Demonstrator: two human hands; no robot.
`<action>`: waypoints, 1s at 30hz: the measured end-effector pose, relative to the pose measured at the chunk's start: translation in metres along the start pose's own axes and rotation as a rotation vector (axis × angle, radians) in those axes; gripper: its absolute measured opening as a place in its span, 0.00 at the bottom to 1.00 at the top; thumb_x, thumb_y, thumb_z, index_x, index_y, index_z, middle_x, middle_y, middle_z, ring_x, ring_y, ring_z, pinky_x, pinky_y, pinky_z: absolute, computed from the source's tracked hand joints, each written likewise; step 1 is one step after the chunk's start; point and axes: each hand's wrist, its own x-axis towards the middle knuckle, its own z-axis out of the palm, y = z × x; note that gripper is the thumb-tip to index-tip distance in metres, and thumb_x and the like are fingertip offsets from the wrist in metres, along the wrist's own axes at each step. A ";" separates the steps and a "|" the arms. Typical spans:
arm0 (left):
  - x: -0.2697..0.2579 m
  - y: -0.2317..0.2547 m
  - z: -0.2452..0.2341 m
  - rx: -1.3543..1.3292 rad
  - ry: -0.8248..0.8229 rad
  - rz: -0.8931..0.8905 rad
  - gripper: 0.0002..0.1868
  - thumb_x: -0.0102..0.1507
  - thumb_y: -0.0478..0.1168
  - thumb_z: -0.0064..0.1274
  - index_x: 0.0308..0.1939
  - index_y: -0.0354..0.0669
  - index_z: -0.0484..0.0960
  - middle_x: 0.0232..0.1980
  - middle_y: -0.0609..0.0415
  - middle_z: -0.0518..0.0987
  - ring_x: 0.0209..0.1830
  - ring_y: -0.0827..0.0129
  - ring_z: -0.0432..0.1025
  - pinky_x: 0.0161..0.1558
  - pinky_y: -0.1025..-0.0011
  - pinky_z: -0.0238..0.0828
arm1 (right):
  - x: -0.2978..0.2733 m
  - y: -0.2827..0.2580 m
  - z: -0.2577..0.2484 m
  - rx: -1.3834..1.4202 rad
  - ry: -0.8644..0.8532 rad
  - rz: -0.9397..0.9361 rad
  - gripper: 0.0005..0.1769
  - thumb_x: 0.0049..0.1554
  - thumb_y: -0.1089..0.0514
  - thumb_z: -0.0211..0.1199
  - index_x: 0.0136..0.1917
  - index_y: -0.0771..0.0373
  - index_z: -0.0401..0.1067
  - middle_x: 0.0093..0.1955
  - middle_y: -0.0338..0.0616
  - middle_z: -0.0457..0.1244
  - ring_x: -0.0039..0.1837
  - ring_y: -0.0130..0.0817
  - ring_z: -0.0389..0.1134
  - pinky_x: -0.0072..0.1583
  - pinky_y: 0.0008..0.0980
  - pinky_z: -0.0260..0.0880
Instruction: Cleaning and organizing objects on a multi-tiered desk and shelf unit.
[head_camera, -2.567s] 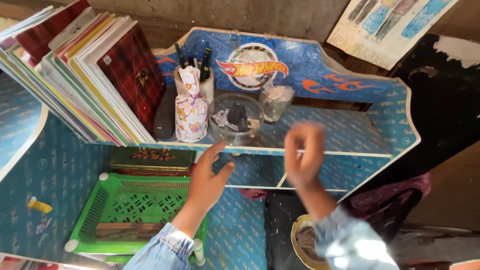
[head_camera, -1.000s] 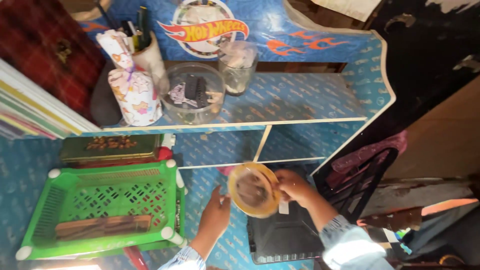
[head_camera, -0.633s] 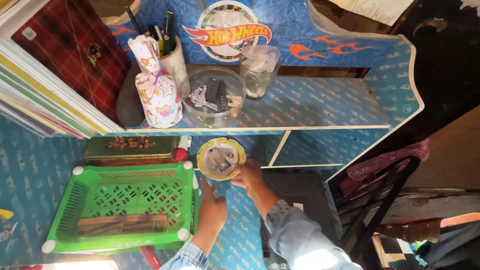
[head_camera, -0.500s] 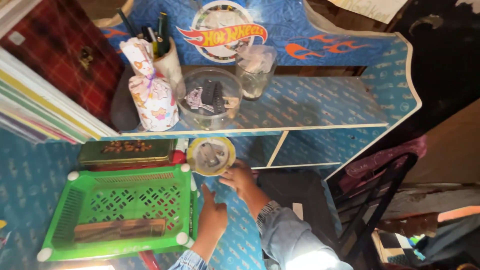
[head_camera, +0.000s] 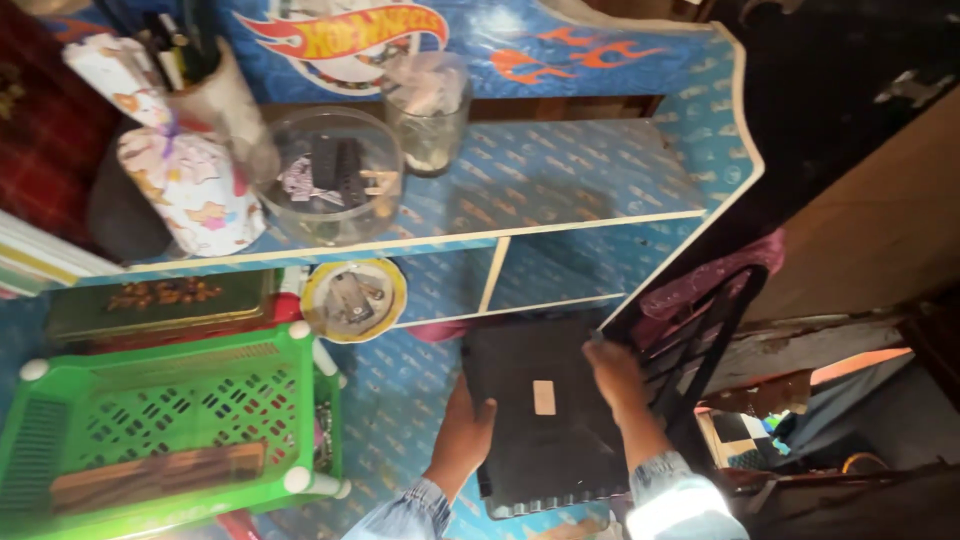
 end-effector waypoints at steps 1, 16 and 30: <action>0.001 0.001 0.001 -0.001 -0.002 0.004 0.41 0.65 0.49 0.51 0.75 0.29 0.54 0.73 0.30 0.65 0.74 0.42 0.59 0.70 0.62 0.54 | -0.009 0.004 0.000 0.000 0.005 -0.001 0.26 0.60 0.38 0.58 0.55 0.61 0.80 0.52 0.50 0.73 0.58 0.42 0.74 0.57 0.41 0.70; -0.027 0.021 -0.018 0.199 -0.142 -0.479 0.44 0.61 0.74 0.35 0.71 0.51 0.70 0.55 0.36 0.82 0.61 0.42 0.75 0.60 0.54 0.70 | -0.084 -0.033 -0.030 0.227 -0.581 0.765 0.54 0.49 0.21 0.59 0.81 0.46 0.58 0.80 0.39 0.51 0.79 0.40 0.47 0.75 0.52 0.45; -0.081 0.171 -0.121 0.040 -0.149 -0.356 0.43 0.62 0.69 0.38 0.74 0.51 0.63 0.62 0.39 0.78 0.65 0.45 0.70 0.63 0.58 0.65 | -0.068 -0.026 -0.144 0.565 -0.500 0.518 0.38 0.55 0.43 0.68 0.70 0.69 0.73 0.61 0.67 0.64 0.55 0.58 0.63 0.56 0.51 0.66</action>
